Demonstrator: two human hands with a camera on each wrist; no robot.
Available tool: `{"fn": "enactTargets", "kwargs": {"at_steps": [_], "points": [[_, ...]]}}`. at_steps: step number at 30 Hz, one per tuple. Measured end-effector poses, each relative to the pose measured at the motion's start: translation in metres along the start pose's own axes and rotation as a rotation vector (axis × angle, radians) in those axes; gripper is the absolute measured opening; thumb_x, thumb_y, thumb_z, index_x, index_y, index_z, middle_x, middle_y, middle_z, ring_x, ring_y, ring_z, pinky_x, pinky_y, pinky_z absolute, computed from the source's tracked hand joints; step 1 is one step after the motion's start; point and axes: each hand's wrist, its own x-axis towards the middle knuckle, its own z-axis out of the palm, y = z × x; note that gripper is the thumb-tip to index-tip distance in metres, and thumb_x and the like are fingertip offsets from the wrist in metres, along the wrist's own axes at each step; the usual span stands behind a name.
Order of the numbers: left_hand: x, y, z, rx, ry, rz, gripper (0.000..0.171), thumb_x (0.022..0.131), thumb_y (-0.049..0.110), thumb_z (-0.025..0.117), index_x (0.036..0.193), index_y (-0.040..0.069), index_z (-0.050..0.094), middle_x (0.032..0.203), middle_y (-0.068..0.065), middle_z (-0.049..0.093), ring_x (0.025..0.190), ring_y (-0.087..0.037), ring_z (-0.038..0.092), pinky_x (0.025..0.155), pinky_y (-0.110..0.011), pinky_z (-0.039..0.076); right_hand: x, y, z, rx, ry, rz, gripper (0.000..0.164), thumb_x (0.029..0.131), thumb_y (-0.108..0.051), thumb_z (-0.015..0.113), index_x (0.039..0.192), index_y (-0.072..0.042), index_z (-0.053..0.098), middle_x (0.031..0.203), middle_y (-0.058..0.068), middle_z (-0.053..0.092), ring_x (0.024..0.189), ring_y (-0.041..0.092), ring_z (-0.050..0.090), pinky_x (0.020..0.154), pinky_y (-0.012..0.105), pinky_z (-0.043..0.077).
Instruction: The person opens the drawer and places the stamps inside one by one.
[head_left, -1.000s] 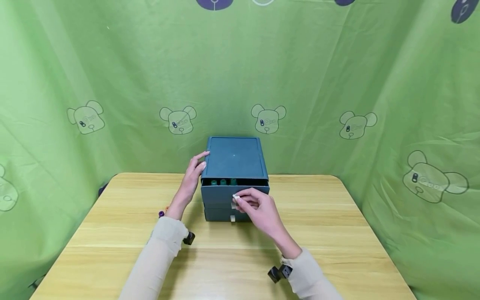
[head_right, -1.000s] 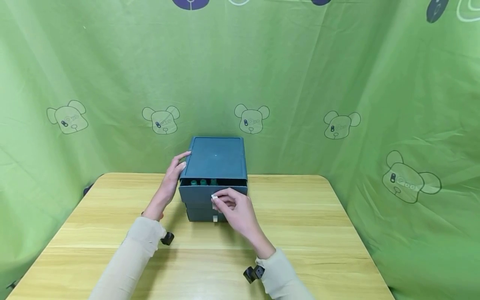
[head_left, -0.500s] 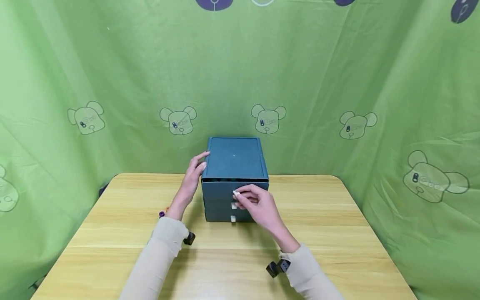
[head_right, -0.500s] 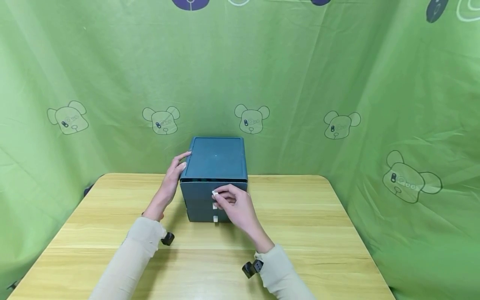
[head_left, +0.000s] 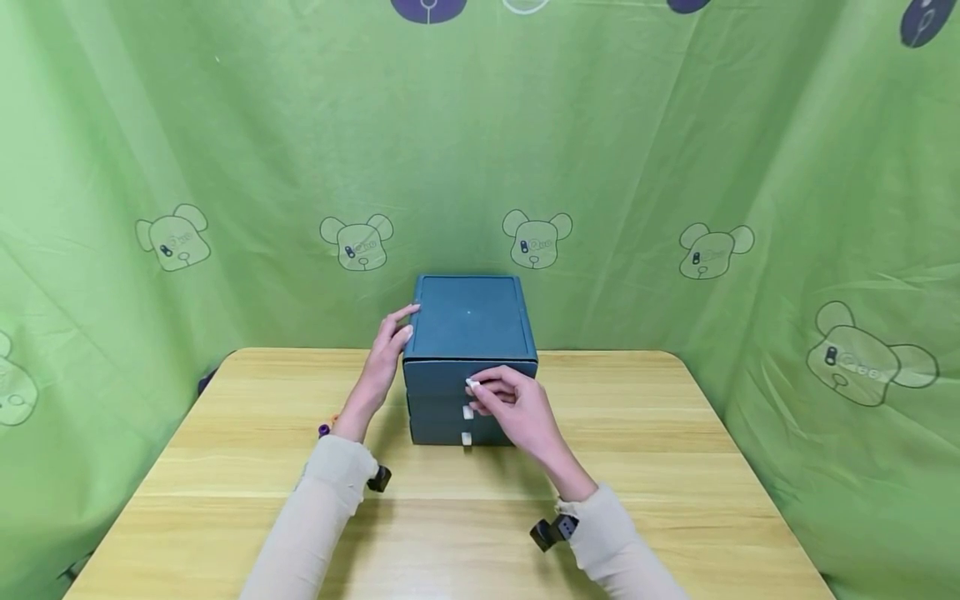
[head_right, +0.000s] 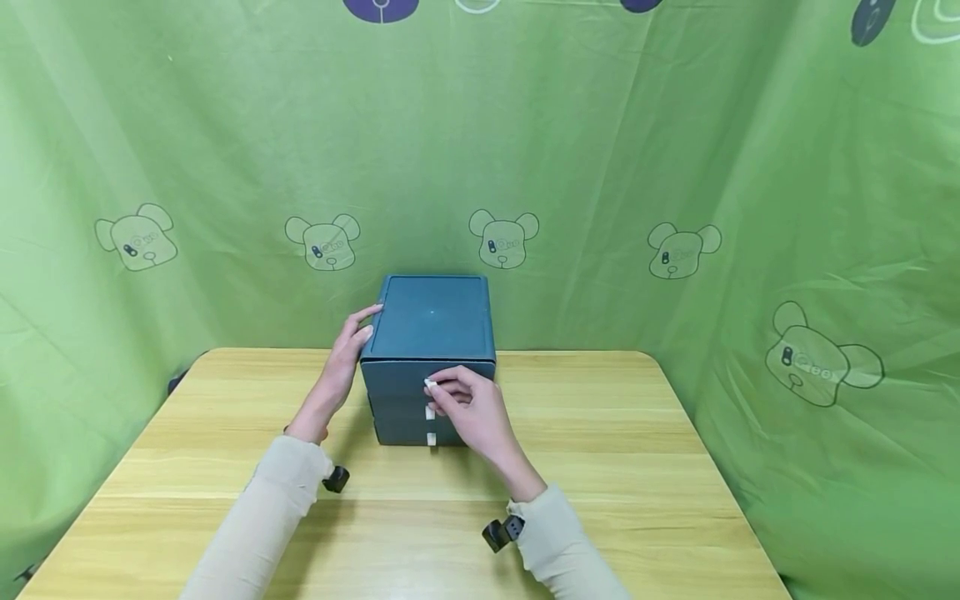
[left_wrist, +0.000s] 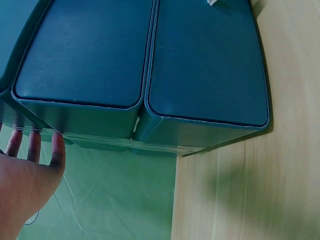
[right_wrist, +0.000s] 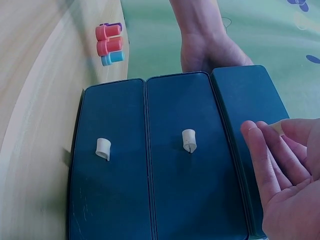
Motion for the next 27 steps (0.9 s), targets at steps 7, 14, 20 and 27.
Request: {"fn": "enactTargets", "kwargs": {"at_steps": [7,14,20,27], "points": [[-0.0003,-0.0002,0.0004,-0.003,-0.004,0.003,0.05,0.107,0.025,0.043,0.156,0.011,0.045,0.165,-0.015,0.028,0.147,-0.036,0.032,0.122,-0.058,0.026,0.0017,0.0011,0.0002,-0.001,0.007,0.002,0.015,0.1,-0.009,0.068,0.114,-0.004,0.072,0.106,0.023,0.077,0.086,0.028,0.077,0.076,0.031,0.063],[-0.0005,0.0,0.0002,0.003,0.0,0.004,0.05,0.107,0.026,0.044,0.155,0.012,0.045,0.164,-0.015,0.029,0.146,-0.036,0.033,0.121,-0.057,0.027,0.0026,0.0026,0.0004,-0.001,0.009,0.008,0.015,0.1,-0.01,0.068,0.114,-0.005,0.072,0.105,0.022,0.077,0.086,0.029,0.077,0.076,0.031,0.063],[-0.0004,-0.0015,0.0,0.012,-0.002,-0.003,0.05,0.107,0.028,0.043,0.156,0.014,0.045,0.164,-0.014,0.028,0.147,-0.034,0.032,0.121,-0.057,0.027,0.0025,0.0016,0.0005,0.009,0.011,0.012,0.016,0.1,-0.011,0.068,0.115,-0.005,0.072,0.106,0.022,0.077,0.088,0.034,0.077,0.076,0.031,0.063],[-0.0004,-0.0002,0.0,0.003,-0.002,-0.004,0.049,0.108,0.027,0.044,0.155,0.014,0.046,0.164,-0.015,0.028,0.148,-0.036,0.031,0.121,-0.058,0.026,0.0029,0.0014,0.0007,0.016,0.011,0.015,0.017,0.1,-0.012,0.068,0.116,-0.006,0.072,0.106,0.021,0.077,0.088,0.034,0.077,0.076,0.031,0.063]]}}
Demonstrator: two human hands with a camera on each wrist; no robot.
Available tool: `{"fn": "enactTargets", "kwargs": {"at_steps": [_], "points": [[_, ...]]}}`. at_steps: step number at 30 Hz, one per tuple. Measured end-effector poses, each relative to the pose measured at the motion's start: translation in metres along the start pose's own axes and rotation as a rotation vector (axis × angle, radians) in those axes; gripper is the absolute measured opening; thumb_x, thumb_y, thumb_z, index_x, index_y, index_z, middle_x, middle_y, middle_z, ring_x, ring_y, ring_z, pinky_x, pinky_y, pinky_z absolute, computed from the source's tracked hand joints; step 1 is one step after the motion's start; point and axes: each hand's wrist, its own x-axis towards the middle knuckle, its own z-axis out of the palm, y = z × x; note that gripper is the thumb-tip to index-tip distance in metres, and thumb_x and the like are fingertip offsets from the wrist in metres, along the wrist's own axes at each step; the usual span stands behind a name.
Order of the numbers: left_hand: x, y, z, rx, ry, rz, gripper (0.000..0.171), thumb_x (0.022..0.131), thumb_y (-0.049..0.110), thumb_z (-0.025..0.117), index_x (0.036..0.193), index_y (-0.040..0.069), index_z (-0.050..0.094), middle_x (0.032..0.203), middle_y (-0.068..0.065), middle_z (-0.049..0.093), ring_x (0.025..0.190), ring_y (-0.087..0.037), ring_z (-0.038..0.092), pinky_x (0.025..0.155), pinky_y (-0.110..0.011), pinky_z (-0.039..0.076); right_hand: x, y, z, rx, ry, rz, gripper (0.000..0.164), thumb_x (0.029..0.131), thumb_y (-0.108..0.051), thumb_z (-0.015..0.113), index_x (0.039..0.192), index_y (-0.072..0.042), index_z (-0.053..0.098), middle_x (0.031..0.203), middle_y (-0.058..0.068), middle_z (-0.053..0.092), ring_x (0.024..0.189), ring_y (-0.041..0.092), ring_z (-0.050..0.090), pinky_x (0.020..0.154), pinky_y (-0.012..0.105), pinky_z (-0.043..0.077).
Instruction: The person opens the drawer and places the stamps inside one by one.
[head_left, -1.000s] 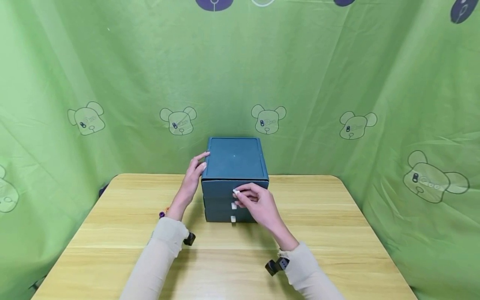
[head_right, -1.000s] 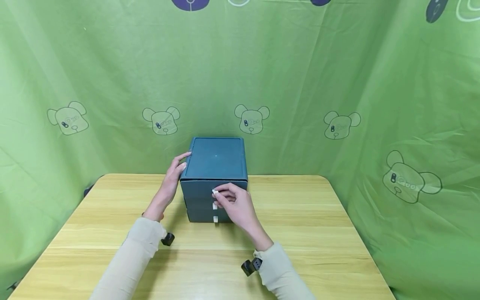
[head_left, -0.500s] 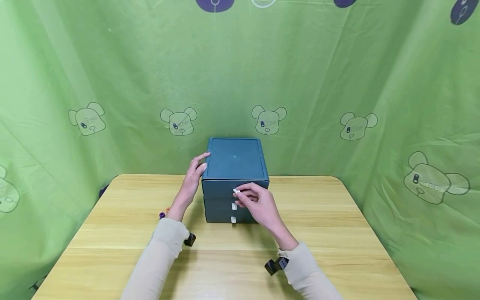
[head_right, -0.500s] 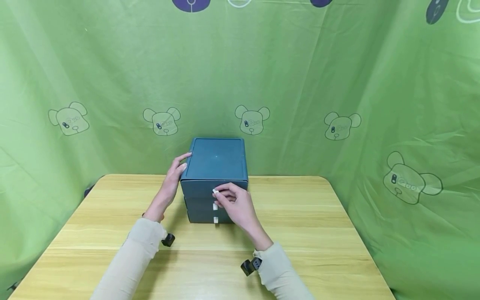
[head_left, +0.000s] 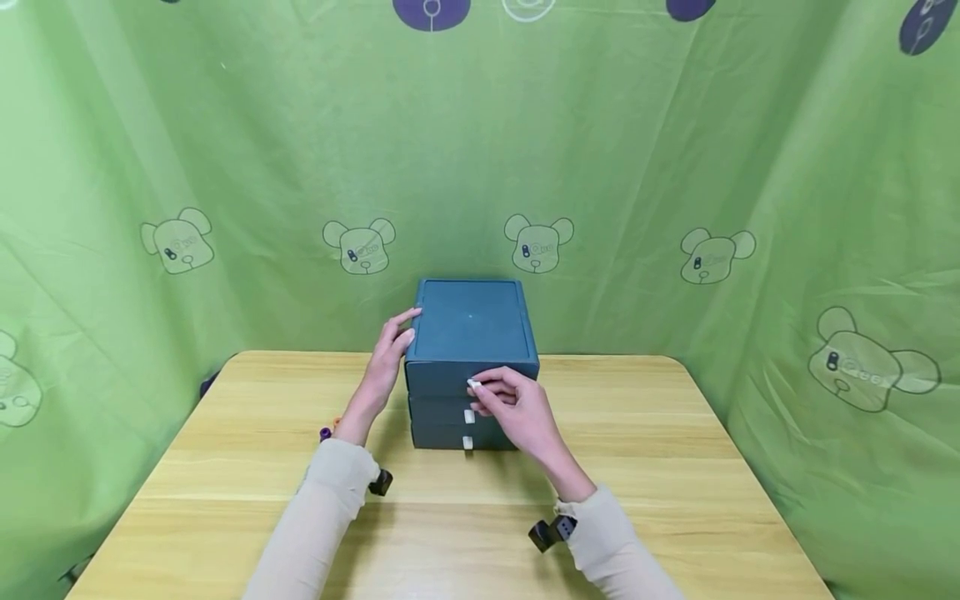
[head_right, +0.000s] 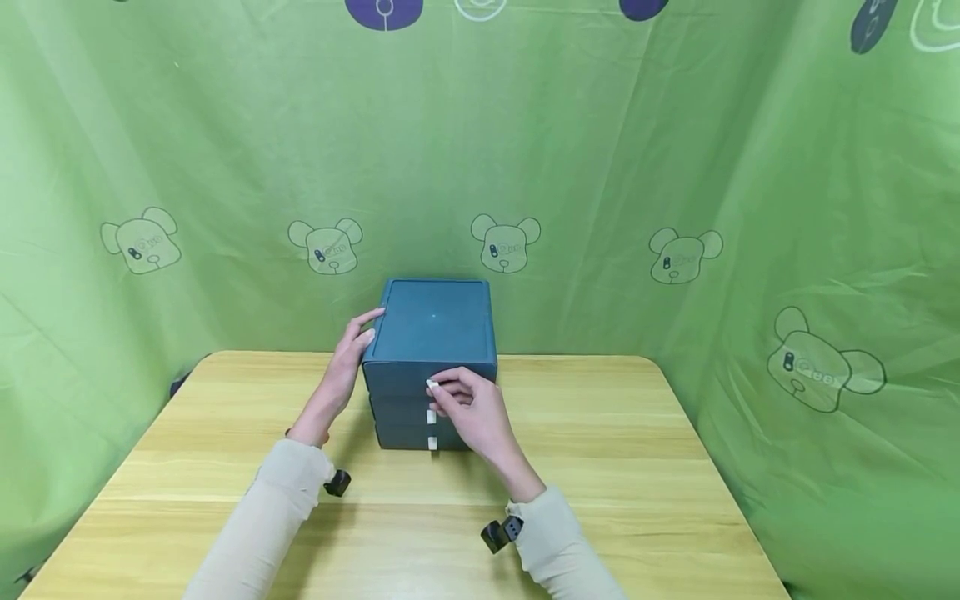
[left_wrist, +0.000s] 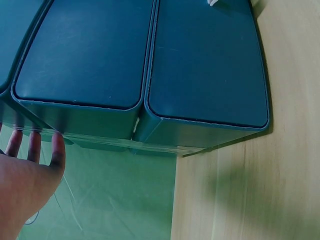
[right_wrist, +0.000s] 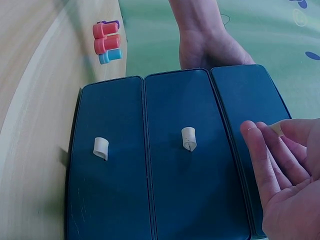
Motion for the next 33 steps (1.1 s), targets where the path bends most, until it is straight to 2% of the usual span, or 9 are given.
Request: {"fn": "enactTargets", "kwargs": {"at_steps": [33], "points": [[-0.0014,0.0014,0.0001,0.002,-0.006,-0.002,0.049,0.109,0.028,0.043,0.155,0.013,0.046,0.164,-0.015,0.029,0.149,-0.034,0.03,0.122,-0.058,0.025,0.0017,0.0017,-0.0003,0.009,0.005,-0.004,0.017,0.1,-0.01,0.068,0.116,-0.006,0.072,0.104,0.02,0.077,0.086,0.028,0.077,0.076,0.031,0.063]]}}
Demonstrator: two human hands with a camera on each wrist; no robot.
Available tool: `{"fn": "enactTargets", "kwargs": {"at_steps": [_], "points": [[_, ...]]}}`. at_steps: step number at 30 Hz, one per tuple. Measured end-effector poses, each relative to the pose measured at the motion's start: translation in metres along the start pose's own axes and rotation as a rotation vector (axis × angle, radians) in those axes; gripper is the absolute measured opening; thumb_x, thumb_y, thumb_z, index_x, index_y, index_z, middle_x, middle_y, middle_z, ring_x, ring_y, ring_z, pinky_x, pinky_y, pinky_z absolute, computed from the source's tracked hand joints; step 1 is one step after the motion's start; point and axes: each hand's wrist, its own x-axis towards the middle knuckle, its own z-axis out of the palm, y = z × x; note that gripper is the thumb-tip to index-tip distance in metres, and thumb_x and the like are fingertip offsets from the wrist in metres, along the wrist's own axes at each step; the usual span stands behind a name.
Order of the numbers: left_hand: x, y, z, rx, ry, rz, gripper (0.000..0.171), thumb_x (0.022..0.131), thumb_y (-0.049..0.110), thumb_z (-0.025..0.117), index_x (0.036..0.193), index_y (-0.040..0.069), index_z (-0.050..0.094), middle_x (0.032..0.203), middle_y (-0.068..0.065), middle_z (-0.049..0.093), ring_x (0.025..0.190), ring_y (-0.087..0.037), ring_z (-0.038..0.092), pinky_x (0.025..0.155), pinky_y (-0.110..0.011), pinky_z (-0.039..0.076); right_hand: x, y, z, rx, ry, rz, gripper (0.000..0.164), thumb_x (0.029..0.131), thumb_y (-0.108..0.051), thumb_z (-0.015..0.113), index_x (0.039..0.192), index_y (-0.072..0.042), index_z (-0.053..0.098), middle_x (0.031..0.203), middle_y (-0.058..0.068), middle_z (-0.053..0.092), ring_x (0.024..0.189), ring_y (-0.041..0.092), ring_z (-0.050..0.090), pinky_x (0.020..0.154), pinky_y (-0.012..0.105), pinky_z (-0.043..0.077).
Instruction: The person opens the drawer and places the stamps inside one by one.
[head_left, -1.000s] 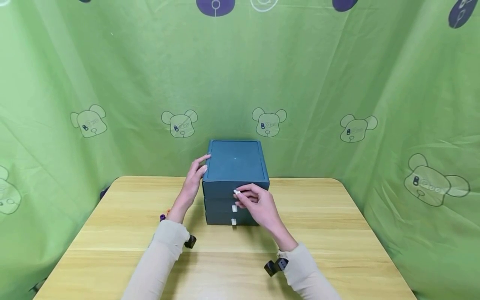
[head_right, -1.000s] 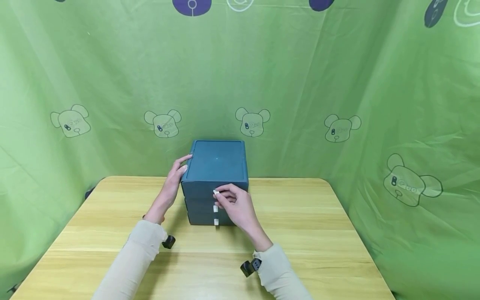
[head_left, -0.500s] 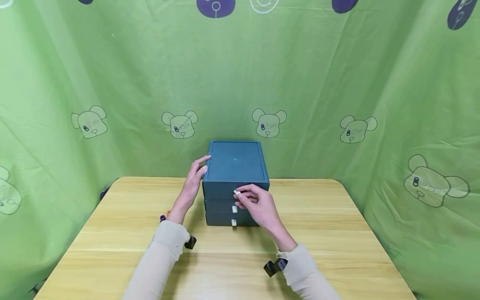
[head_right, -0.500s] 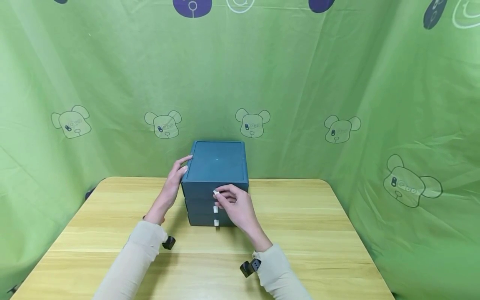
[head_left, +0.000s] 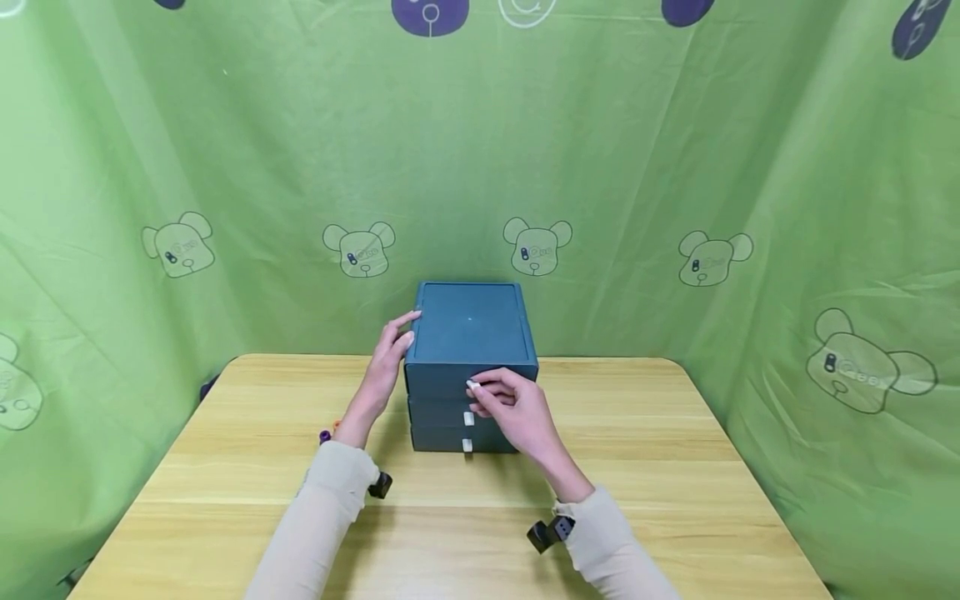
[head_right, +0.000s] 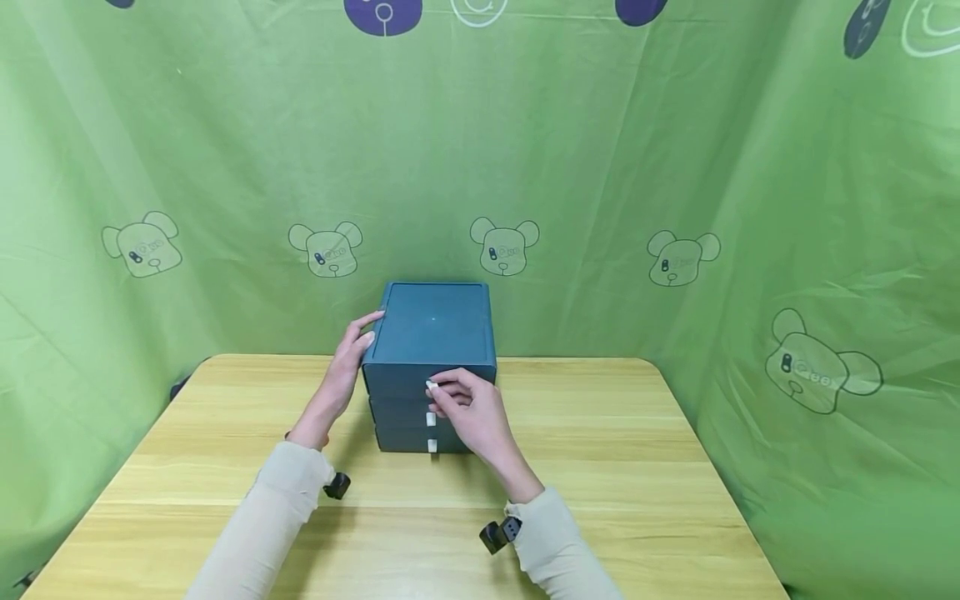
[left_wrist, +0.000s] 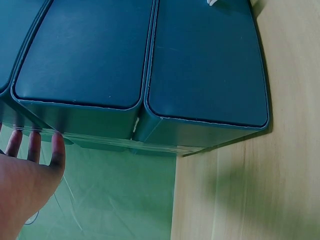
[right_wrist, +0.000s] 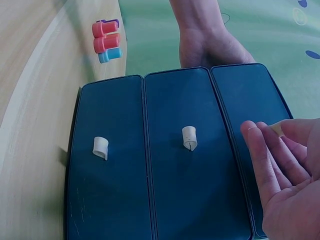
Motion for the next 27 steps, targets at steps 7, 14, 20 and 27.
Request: {"fn": "enactTargets", "kwargs": {"at_steps": [7,14,20,27], "points": [[0.0,0.001,0.0,0.009,-0.001,0.002,0.049,0.109,0.027,0.043,0.155,0.013,0.046,0.164,-0.016,0.029,0.149,-0.035,0.03,0.121,-0.058,0.026,0.0,0.0,-0.001,-0.002,-0.005,0.001,0.018,0.1,-0.011,0.068,0.116,-0.006,0.072,0.105,0.021,0.077,0.088,0.033,0.077,0.076,0.031,0.063],[0.001,-0.001,0.001,0.009,-0.001,0.002,0.05,0.108,0.028,0.043,0.156,0.014,0.045,0.165,-0.015,0.028,0.15,-0.034,0.029,0.121,-0.058,0.025,-0.002,0.0,-0.002,-0.036,-0.011,-0.008,0.02,0.1,-0.013,0.069,0.119,-0.009,0.073,0.105,0.019,0.077,0.088,0.036,0.076,0.076,0.03,0.063],[0.001,-0.003,0.001,0.002,0.001,0.001,0.049,0.108,0.028,0.043,0.155,0.014,0.045,0.164,-0.015,0.028,0.151,-0.034,0.028,0.122,-0.058,0.025,-0.008,0.003,-0.005,-0.063,-0.024,-0.011,0.027,0.101,-0.013,0.068,0.127,-0.009,0.072,0.107,0.02,0.076,0.09,0.041,0.075,0.076,0.029,0.062],[0.001,-0.003,0.002,-0.004,0.01,0.008,0.049,0.108,0.026,0.043,0.155,0.012,0.045,0.164,-0.016,0.029,0.15,-0.035,0.029,0.121,-0.058,0.025,-0.016,0.011,-0.01,-0.069,0.003,-0.02,0.03,0.1,-0.01,0.067,0.13,-0.005,0.07,0.11,0.024,0.075,0.09,0.037,0.076,0.076,0.03,0.063]]}}
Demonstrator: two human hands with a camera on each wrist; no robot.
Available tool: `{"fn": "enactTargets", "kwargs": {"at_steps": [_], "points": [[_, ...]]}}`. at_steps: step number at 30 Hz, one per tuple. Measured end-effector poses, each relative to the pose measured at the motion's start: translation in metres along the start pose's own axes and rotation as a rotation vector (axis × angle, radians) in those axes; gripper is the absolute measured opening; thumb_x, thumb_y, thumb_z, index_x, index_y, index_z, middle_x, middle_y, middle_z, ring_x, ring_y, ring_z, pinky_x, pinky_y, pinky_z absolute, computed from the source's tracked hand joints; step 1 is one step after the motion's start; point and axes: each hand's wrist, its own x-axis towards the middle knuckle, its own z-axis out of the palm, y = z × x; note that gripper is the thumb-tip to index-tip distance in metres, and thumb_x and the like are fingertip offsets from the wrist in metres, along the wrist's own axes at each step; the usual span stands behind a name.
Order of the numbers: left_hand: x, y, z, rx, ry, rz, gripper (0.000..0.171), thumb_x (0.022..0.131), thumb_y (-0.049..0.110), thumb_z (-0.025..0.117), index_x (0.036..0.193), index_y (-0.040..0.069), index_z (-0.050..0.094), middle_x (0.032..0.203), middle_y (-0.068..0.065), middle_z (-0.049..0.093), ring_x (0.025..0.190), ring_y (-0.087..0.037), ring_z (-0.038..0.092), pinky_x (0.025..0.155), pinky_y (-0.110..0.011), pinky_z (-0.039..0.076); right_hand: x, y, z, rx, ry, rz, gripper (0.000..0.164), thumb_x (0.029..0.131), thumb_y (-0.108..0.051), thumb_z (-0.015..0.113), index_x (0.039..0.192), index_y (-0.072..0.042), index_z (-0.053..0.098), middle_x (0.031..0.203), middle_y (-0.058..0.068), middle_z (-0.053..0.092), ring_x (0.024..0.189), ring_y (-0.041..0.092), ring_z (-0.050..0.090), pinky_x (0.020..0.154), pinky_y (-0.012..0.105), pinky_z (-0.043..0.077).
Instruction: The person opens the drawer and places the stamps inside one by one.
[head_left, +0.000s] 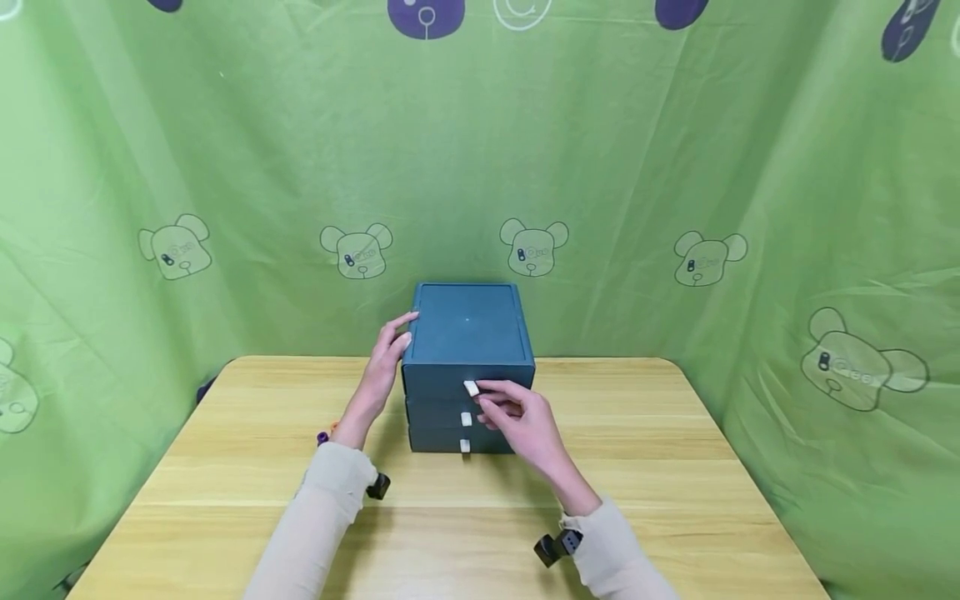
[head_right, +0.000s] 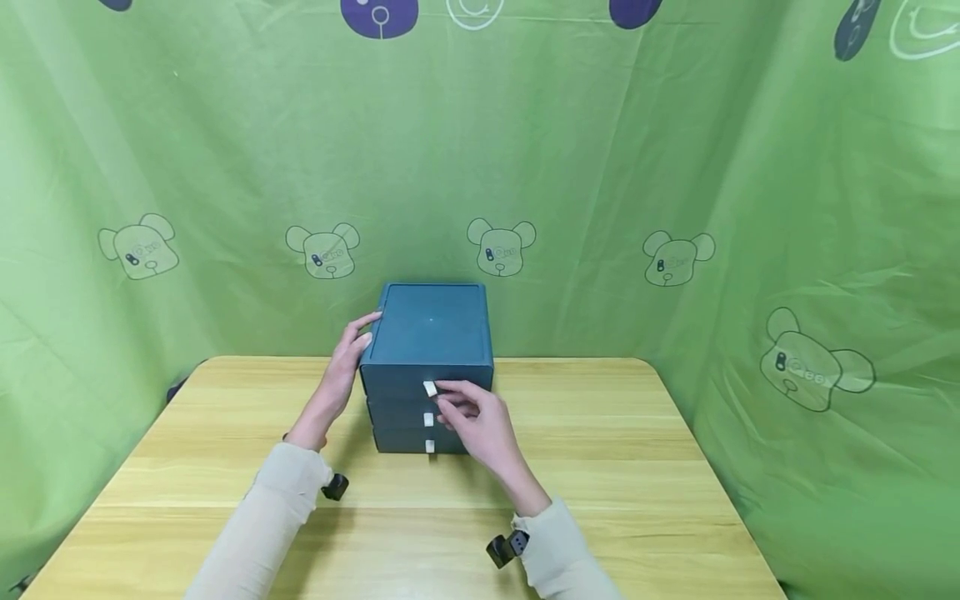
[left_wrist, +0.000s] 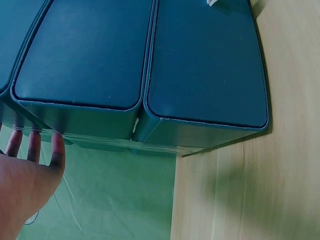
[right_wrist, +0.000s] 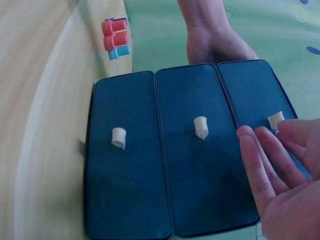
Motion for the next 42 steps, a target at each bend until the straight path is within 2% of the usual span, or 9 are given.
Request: {"fn": "enactTargets", "kwargs": {"at_steps": [5,9,18,22,26,29,31,36,42], "points": [[0.008,-0.015,-0.003,0.001,0.001,-0.011,0.049,0.108,0.027,0.042,0.155,0.013,0.045,0.164,-0.016,0.028,0.15,-0.035,0.029,0.121,-0.058,0.025,-0.007,0.01,-0.003,-0.029,0.005,0.012,0.026,0.1,-0.012,0.069,0.125,-0.006,0.072,0.11,0.021,0.075,0.09,0.033,0.076,0.076,0.031,0.063],[0.014,-0.029,-0.005,-0.001,0.004,-0.01,0.049,0.108,0.03,0.042,0.156,0.017,0.045,0.165,-0.013,0.028,0.151,-0.033,0.028,0.121,-0.057,0.025,-0.013,0.019,-0.003,-0.032,-0.008,0.046,0.025,0.099,-0.013,0.07,0.123,-0.006,0.073,0.111,0.019,0.076,0.094,0.036,0.074,0.076,0.035,0.063],[0.014,-0.031,-0.004,0.012,0.018,0.023,0.047,0.108,0.034,0.044,0.154,0.024,0.048,0.161,-0.009,0.033,0.15,-0.03,0.03,0.121,-0.057,0.025,-0.016,0.053,0.005,0.046,-0.145,0.079,0.038,0.1,-0.012,0.068,0.136,-0.002,0.063,0.126,0.026,0.069,0.108,0.047,0.069,0.085,0.052,0.059],[0.014,-0.032,-0.002,0.011,0.028,0.032,0.046,0.107,0.035,0.045,0.152,0.025,0.051,0.159,-0.008,0.035,0.147,-0.029,0.033,0.119,-0.056,0.027,-0.015,0.059,0.012,0.123,-0.156,0.083,0.038,0.101,-0.008,0.067,0.137,0.002,0.06,0.127,0.031,0.067,0.108,0.049,0.069,0.087,0.054,0.058],[0.014,-0.032,-0.001,0.007,0.036,0.036,0.047,0.107,0.034,0.045,0.152,0.023,0.051,0.159,-0.008,0.035,0.145,-0.029,0.034,0.117,-0.056,0.029,-0.013,0.058,0.024,0.25,-0.087,0.125,0.034,0.1,-0.001,0.064,0.132,0.01,0.059,0.121,0.038,0.065,0.101,0.046,0.072,0.085,0.044,0.061],[0.013,-0.032,-0.001,0.009,0.039,0.034,0.047,0.106,0.035,0.045,0.152,0.023,0.05,0.159,-0.008,0.035,0.146,-0.029,0.034,0.117,-0.057,0.028,-0.012,0.055,0.036,0.344,0.001,0.169,0.03,0.099,0.003,0.063,0.128,0.013,0.059,0.118,0.04,0.064,0.093,0.036,0.076,0.082,0.037,0.063],[0.012,-0.032,-0.002,0.014,0.039,0.033,0.047,0.106,0.036,0.045,0.152,0.025,0.051,0.16,-0.007,0.035,0.147,-0.028,0.033,0.118,-0.059,0.028,-0.012,0.053,0.044,0.385,0.063,0.183,0.028,0.099,0.005,0.063,0.125,0.013,0.06,0.116,0.04,0.065,0.088,0.029,0.078,0.08,0.036,0.063],[0.013,-0.031,-0.003,0.017,0.033,0.03,0.046,0.107,0.036,0.045,0.151,0.026,0.051,0.16,-0.006,0.035,0.149,-0.028,0.031,0.12,-0.06,0.026,-0.011,0.054,0.056,0.399,0.171,0.195,0.021,0.099,0.002,0.065,0.119,0.01,0.063,0.112,0.035,0.07,0.08,0.019,0.076,0.076,0.033,0.063],[0.013,-0.031,-0.002,0.005,0.016,0.026,0.049,0.108,0.032,0.043,0.156,0.02,0.046,0.165,-0.009,0.03,0.152,-0.03,0.027,0.122,-0.06,0.023,-0.012,0.055,0.059,0.388,0.192,0.218,0.021,0.1,-0.001,0.065,0.119,0.006,0.064,0.112,0.031,0.071,0.079,0.02,0.075,0.073,0.03,0.063]]}}
